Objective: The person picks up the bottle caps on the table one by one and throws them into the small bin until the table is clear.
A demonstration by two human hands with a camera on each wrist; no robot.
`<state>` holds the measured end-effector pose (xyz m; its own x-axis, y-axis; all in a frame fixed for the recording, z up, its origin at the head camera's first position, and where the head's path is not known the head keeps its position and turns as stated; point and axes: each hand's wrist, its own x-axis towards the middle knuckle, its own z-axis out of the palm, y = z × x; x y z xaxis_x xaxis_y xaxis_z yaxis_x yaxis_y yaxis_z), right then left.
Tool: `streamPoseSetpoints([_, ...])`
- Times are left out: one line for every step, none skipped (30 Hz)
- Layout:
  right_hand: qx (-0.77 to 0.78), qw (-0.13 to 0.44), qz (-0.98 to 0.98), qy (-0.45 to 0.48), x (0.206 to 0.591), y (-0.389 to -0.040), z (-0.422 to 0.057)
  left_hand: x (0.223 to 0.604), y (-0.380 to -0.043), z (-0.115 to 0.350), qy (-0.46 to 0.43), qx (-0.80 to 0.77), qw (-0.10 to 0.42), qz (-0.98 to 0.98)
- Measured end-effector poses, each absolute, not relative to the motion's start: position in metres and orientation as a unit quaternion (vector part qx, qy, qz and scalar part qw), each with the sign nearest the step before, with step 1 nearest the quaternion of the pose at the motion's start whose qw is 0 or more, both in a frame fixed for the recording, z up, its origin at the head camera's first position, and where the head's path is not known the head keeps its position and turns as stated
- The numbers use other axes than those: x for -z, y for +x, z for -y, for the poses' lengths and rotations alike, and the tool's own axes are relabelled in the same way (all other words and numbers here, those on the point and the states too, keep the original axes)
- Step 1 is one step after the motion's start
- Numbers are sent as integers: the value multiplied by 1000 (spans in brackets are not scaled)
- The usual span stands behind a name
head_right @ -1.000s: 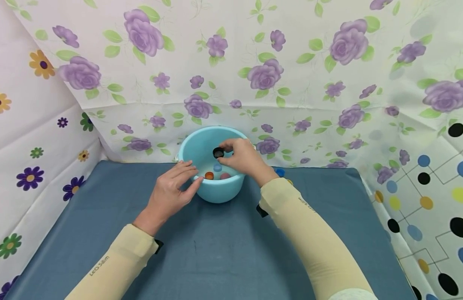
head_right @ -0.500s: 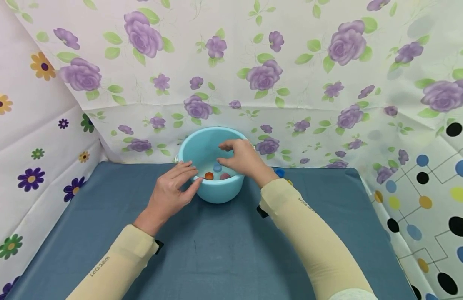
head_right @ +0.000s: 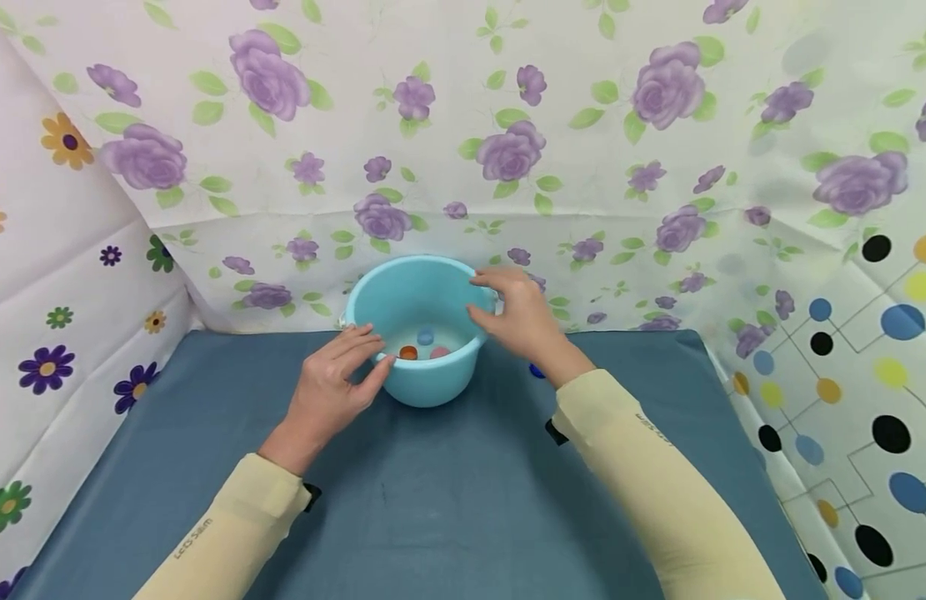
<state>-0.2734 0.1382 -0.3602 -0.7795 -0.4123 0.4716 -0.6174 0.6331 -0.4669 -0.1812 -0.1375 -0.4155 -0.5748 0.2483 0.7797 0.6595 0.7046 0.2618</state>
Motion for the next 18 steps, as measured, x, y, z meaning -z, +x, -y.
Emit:
streamPoseSetpoints([-303, 176, 891, 288, 361, -273, -145, 415, -181, 137, -269, 275, 375, 843])
streamPoseSetpoints([-287, 187, 896, 284, 362, -272, -152, 415, -181, 137, -269, 276, 375, 843])
streamPoseSetpoints([-272, 193, 901, 278, 363, -271, -159, 415, -181, 137, -268, 276, 375, 843])
streamPoseSetpoints([-253, 198, 907, 271, 366, -269, -166, 415, -181, 137, -268, 276, 375, 844])
streamPoseSetpoints([-233, 200, 915, 263, 369, -268, -173, 415, -181, 137, -267, 276, 375, 844])
streamPoseSetpoints([-214, 199, 922, 255, 373, -267, -180, 415, -181, 136, -267, 276, 375, 844])
streamPoseSetpoints([-198, 194, 929, 245, 377, -266, -185, 415, -181, 136, -266, 276, 375, 844])
streamPoseSetpoints([-186, 189, 935, 237, 382, -265, -191, 415, -181, 137, -265, 276, 375, 844])
streamPoseSetpoints([-172, 182, 941, 227, 387, -265, -196, 415, -181, 137, -265, 275, 376, 844])
streamPoseSetpoints([-159, 177, 947, 218, 392, -264, -202, 415, -181, 137, -264, 275, 376, 844])
streamPoseSetpoints([-146, 169, 952, 209, 397, -264, -207, 415, -181, 137, -264, 274, 376, 845])
streamPoseSetpoints([-135, 162, 956, 202, 403, -263, -213, 415, -181, 137, -264, 274, 376, 845])
streamPoseSetpoints([-128, 155, 960, 195, 409, -263, -218, 415, -181, 137, -264, 274, 376, 845])
streamPoseSetpoints([-122, 147, 963, 191, 415, -262, -224, 415, -181, 137, -264, 274, 376, 845])
streamPoseSetpoints([-118, 139, 965, 188, 421, -261, -229, 415, -181, 137, -264, 274, 376, 845])
streamPoseSetpoints([-115, 135, 966, 187, 427, -260, -233, 415, -181, 136, -265, 275, 376, 844])
streamPoseSetpoints([-111, 131, 967, 187, 432, -259, -237, 416, -181, 136, -265, 276, 376, 844])
streamPoseSetpoints([-108, 127, 968, 186, 438, -259, -240, 416, -181, 136, -266, 276, 376, 844])
